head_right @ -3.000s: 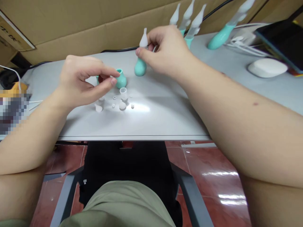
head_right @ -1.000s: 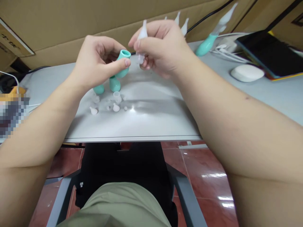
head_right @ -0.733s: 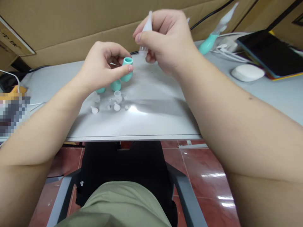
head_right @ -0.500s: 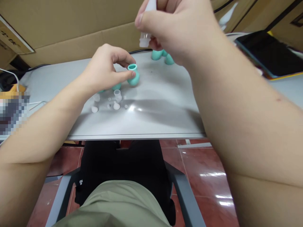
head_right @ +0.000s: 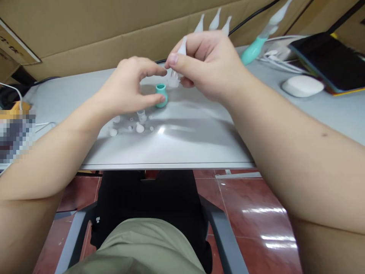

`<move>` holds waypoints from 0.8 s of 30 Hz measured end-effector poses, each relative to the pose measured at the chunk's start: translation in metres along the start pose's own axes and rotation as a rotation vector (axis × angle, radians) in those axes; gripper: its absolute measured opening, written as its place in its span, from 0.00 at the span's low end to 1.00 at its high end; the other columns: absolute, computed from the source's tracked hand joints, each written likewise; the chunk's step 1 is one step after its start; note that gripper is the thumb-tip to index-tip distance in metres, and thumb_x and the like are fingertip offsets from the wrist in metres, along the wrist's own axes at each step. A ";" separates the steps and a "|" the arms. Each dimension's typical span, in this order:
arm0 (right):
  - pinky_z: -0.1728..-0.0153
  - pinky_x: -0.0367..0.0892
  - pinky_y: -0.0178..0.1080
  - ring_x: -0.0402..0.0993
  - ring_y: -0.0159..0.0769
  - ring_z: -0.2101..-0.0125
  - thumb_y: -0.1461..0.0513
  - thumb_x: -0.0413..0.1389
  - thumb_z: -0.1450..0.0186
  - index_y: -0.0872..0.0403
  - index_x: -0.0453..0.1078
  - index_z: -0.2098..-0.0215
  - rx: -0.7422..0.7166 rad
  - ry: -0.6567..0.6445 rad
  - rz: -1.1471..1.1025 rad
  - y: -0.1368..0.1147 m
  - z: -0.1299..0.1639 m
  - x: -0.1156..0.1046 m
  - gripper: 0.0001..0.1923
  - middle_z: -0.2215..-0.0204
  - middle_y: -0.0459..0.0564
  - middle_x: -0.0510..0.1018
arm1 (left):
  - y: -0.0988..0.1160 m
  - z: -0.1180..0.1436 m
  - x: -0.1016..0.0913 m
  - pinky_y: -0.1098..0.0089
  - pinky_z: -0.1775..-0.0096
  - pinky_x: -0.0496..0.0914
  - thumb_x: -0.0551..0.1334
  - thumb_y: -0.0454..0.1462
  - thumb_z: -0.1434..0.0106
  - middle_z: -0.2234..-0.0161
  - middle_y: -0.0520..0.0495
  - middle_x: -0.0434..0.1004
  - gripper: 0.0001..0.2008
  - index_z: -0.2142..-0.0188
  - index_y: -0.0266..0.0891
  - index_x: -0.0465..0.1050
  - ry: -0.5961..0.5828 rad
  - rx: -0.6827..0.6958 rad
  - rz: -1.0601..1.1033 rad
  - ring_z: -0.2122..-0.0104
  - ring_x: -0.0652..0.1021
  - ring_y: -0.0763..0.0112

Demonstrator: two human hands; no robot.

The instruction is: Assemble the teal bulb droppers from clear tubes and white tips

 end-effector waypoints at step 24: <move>0.70 0.70 0.43 0.77 0.32 0.74 0.53 0.93 0.45 0.41 0.99 0.61 -0.006 0.053 -0.193 -0.011 0.008 0.019 0.16 0.71 0.46 0.89 | 0.026 0.015 -0.008 0.52 0.46 0.82 0.83 0.38 0.34 0.54 0.44 0.99 0.07 0.64 0.43 0.90 -0.002 -0.037 0.355 0.52 0.91 0.53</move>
Point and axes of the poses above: each hand's wrist, its own z-axis away from the middle knuckle, its own x-axis out of the palm, y = z × x, the point moved 3 cm from there along -z, towards the middle knuckle
